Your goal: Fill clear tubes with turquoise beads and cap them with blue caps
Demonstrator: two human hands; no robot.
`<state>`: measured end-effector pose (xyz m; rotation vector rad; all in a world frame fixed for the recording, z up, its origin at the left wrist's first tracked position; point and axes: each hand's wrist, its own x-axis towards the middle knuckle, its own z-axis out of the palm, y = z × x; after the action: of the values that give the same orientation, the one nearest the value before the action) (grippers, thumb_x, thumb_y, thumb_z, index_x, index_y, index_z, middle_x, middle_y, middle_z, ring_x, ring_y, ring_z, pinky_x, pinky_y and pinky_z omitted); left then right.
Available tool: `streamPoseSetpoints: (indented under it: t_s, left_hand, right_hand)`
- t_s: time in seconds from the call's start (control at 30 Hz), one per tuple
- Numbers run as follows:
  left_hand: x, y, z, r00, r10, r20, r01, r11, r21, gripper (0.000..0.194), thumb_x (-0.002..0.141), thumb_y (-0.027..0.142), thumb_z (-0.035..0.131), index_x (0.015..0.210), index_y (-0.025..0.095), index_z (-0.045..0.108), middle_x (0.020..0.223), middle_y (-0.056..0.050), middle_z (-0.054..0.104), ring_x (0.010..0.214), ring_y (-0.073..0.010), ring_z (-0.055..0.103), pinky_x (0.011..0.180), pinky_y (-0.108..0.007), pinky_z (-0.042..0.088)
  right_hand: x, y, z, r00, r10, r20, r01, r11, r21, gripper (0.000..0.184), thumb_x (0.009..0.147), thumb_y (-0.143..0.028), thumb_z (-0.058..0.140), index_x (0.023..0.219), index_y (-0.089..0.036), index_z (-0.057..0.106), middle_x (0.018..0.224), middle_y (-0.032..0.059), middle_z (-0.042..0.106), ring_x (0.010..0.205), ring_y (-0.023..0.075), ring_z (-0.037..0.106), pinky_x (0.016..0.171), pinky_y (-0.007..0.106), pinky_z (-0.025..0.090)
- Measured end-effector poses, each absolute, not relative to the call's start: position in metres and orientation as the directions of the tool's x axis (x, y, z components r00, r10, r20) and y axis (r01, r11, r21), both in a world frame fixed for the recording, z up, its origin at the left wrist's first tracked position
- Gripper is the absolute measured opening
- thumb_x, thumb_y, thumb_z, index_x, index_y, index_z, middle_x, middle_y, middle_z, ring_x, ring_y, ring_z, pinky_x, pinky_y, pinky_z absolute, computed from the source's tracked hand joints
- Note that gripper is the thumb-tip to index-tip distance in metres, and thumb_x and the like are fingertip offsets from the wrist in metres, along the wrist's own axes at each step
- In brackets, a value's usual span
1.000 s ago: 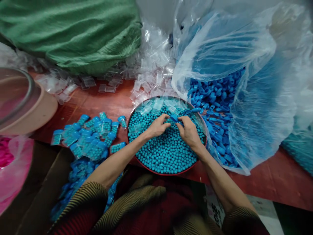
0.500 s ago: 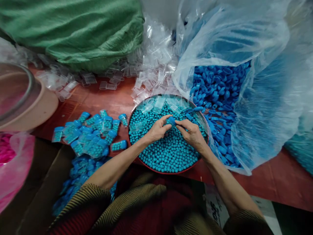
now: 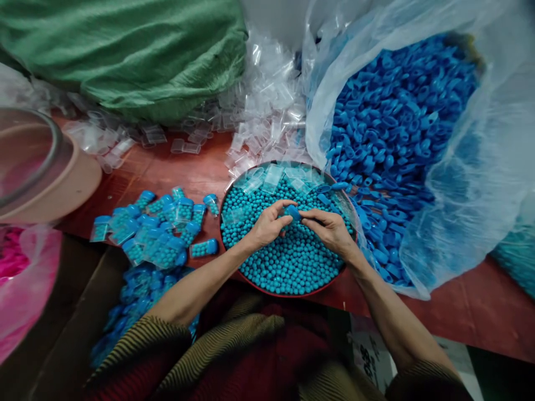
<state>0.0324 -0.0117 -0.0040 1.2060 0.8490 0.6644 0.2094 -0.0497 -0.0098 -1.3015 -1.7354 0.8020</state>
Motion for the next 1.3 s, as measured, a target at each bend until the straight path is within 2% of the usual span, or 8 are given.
streamPoseSetpoints:
  t_s: [0.2,0.47,0.6,0.7,0.8,0.87,1.0,1.3]
  left_hand:
    - [0.033,-0.019,-0.007,0.524,0.822,-0.224,0.032,0.244,0.969,0.032,0.078,0.028,0.056,0.108,0.019,0.050,0.066,0.006,0.047,0.043,-0.0037,0.042,0.039,-0.015,0.036]
    - [0.028,-0.015,-0.006,0.593,0.766,-0.248,0.070,0.258,0.964,0.040,0.081,0.033,0.052,0.117,0.019,0.041,0.066,0.006,0.049,0.042,-0.0064,0.049,0.039,-0.017,0.038]
    - [0.033,-0.011,-0.001,0.561,0.804,-0.199,0.095,0.176,0.980,0.052,0.081,0.027,0.051,0.131,0.020,0.037,0.075,0.004,0.053,0.050,-0.0062,0.045,0.051,-0.020,0.043]
    - [0.037,-0.011,0.003,0.539,0.833,-0.122,0.087,0.089,0.992,0.057,0.081,0.024,0.051,0.135,0.018,0.036,0.088,-0.001,0.058,0.065,-0.0096,0.050,0.068,-0.025,0.047]
    - [0.040,-0.012,0.004,0.520,0.850,-0.080,0.068,0.052,0.996,0.053,0.080,0.020,0.050,0.132,0.016,0.040,0.095,-0.003,0.059,0.074,-0.0119,0.051,0.076,-0.027,0.045]
    - [0.041,-0.013,0.005,0.506,0.860,-0.066,0.054,0.045,0.998,0.049,0.079,0.018,0.050,0.127,0.016,0.044,0.097,-0.003,0.059,0.077,-0.0124,0.051,0.079,-0.027,0.044]
    - [0.044,-0.016,0.008,0.495,0.865,-0.077,-0.007,0.092,0.996,0.035,0.077,0.018,0.053,0.112,0.016,0.051,0.088,0.000,0.058,0.075,-0.0117,0.051,0.075,-0.024,0.044]
    - [0.057,-0.024,0.002,0.388,0.909,-0.153,0.128,0.111,0.986,0.018,0.078,0.023,0.054,0.096,0.019,0.052,0.061,0.006,0.043,0.055,-0.0089,0.041,0.055,-0.020,0.034]
  right_hand:
    - [0.215,-0.048,0.003,-0.221,0.964,0.147,0.456,0.236,-0.858,0.014,0.079,-0.026,0.060,0.087,-0.021,0.071,0.077,0.0023,0.069,0.070,0.0152,0.062,0.067,0.030,0.051]
    - [0.212,-0.037,-0.009,0.022,0.995,-0.100,0.030,-0.101,-0.994,0.048,0.072,-0.033,0.068,0.116,-0.020,0.059,0.086,0.0013,0.066,0.059,0.0117,0.060,0.058,0.030,0.056]
    - [0.199,-0.037,-0.011,0.097,0.995,0.031,0.245,0.007,-0.970,0.050,0.080,-0.035,0.058,0.127,-0.020,0.053,0.098,0.0064,0.070,0.078,0.0194,0.066,0.070,0.037,0.057]
    - [0.194,-0.042,-0.003,-0.052,0.986,0.156,0.531,0.159,-0.832,0.046,0.086,-0.037,0.050,0.128,-0.019,0.053,0.118,0.0114,0.064,0.103,0.0248,0.062,0.087,0.042,0.052]
    - [0.188,-0.050,0.003,-0.201,0.955,0.218,0.681,0.296,-0.670,0.073,0.079,-0.044,0.061,0.141,-0.016,0.034,0.130,0.0172,0.052,0.117,0.0302,0.054,0.091,0.046,0.050]
    - [0.184,-0.054,0.002,-0.221,0.941,0.255,0.745,0.332,-0.579,0.087,0.074,-0.045,0.066,0.143,-0.013,0.025,0.127,0.0210,0.051,0.112,0.0334,0.056,0.082,0.047,0.053]
    - [0.179,-0.055,-0.004,-0.196,0.908,0.371,0.812,0.362,-0.457,0.081,0.075,-0.044,0.064,0.139,-0.010,0.026,0.107,0.0193,0.057,0.089,0.0318,0.063,0.063,0.042,0.055]
    - [0.176,-0.057,-0.025,-0.167,0.883,0.439,0.852,0.353,-0.387,0.072,0.077,-0.043,0.057,0.135,-0.011,0.028,0.099,0.0159,0.057,0.082,0.0291,0.062,0.056,0.038,0.053]
